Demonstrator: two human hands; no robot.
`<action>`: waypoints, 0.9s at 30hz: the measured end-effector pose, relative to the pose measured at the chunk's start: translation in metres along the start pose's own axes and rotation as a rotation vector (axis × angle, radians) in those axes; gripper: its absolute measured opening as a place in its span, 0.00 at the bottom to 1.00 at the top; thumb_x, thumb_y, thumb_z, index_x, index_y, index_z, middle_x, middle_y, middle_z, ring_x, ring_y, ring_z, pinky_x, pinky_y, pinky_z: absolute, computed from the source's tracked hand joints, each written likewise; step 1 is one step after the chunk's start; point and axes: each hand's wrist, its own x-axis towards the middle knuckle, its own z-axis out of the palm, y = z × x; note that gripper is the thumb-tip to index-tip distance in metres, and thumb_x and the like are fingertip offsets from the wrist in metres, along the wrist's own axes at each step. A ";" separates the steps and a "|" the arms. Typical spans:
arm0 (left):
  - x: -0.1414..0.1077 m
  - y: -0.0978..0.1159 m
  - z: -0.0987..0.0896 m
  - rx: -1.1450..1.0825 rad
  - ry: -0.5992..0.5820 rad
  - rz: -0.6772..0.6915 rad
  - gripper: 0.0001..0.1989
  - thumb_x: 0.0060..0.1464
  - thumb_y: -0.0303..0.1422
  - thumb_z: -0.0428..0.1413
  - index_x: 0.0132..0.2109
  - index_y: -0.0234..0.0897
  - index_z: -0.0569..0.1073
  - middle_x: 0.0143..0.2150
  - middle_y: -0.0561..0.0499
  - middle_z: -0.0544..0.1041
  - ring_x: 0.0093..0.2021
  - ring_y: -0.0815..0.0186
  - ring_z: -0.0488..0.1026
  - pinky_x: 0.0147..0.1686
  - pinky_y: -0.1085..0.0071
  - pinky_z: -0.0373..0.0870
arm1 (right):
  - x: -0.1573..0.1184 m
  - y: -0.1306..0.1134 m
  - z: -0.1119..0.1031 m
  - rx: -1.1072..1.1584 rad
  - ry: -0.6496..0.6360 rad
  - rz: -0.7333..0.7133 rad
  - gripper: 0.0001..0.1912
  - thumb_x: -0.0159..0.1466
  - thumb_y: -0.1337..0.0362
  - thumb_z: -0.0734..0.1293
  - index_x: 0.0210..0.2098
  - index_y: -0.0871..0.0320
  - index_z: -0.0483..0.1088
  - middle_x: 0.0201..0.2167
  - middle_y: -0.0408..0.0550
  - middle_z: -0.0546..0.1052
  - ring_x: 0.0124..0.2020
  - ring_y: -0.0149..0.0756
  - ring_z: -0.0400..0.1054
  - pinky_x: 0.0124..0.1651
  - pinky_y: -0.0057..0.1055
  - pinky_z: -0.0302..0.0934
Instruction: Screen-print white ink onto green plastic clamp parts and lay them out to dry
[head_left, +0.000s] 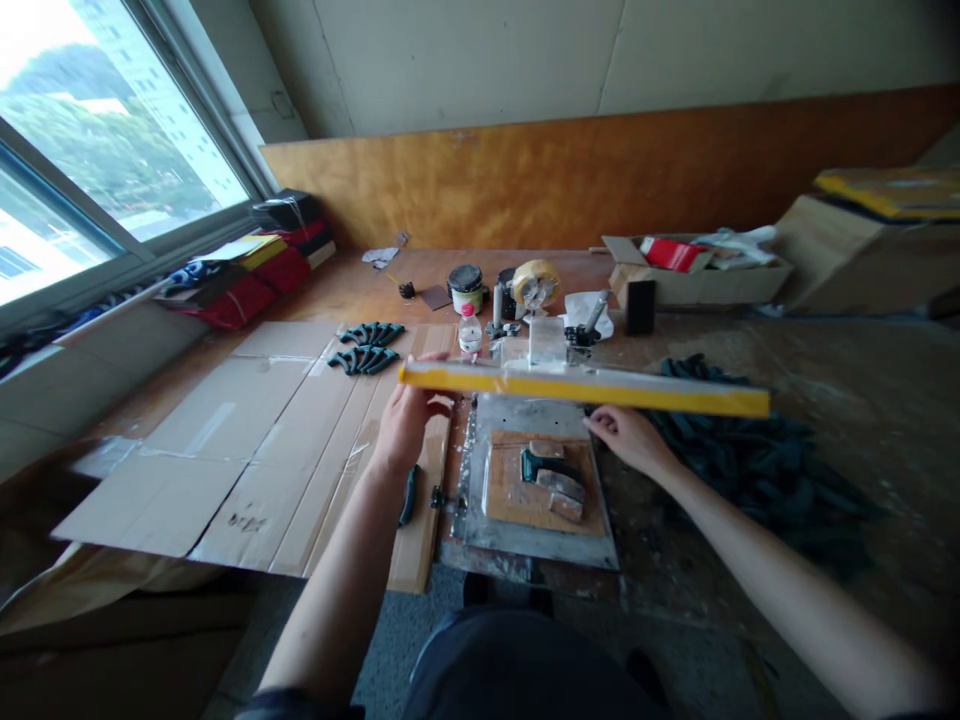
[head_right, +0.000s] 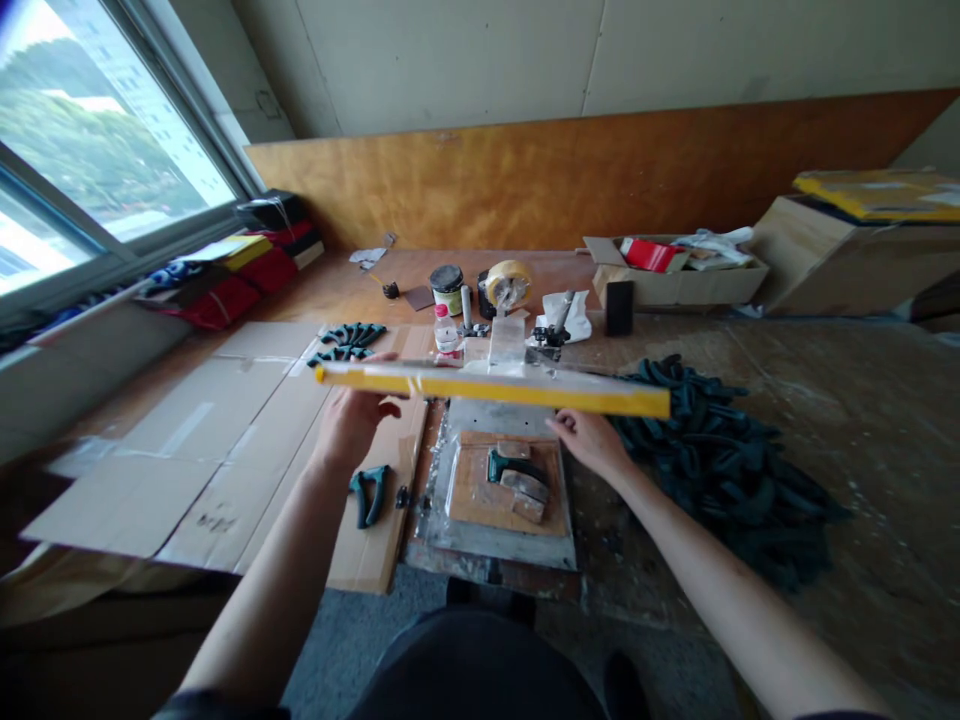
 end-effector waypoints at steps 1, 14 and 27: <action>0.011 0.007 0.007 -0.024 -0.017 0.029 0.26 0.56 0.54 0.48 0.44 0.36 0.72 0.37 0.48 0.77 0.33 0.68 0.73 0.27 0.75 0.67 | -0.014 -0.001 0.013 -0.009 -0.061 -0.039 0.16 0.62 0.50 0.64 0.32 0.56 0.72 0.31 0.48 0.74 0.35 0.39 0.68 0.38 0.32 0.62; -0.111 -0.126 0.039 -0.066 -0.064 -0.726 0.29 0.48 0.57 0.54 0.43 0.34 0.72 0.37 0.43 0.78 0.36 0.61 0.77 0.27 0.71 0.72 | -0.086 -0.124 0.061 0.151 0.011 -0.277 0.01 0.66 0.66 0.61 0.37 0.55 0.64 0.36 0.49 0.72 0.41 0.41 0.66 0.44 0.38 0.62; -0.093 -0.179 -0.198 1.102 0.231 -0.837 0.23 0.53 0.50 0.43 0.31 0.36 0.72 0.18 0.46 0.71 0.26 0.51 0.75 0.31 0.60 0.70 | -0.081 0.104 -0.018 -0.278 -0.244 0.157 0.04 0.52 0.65 0.69 0.28 0.53 0.70 0.27 0.48 0.74 0.33 0.42 0.71 0.36 0.36 0.65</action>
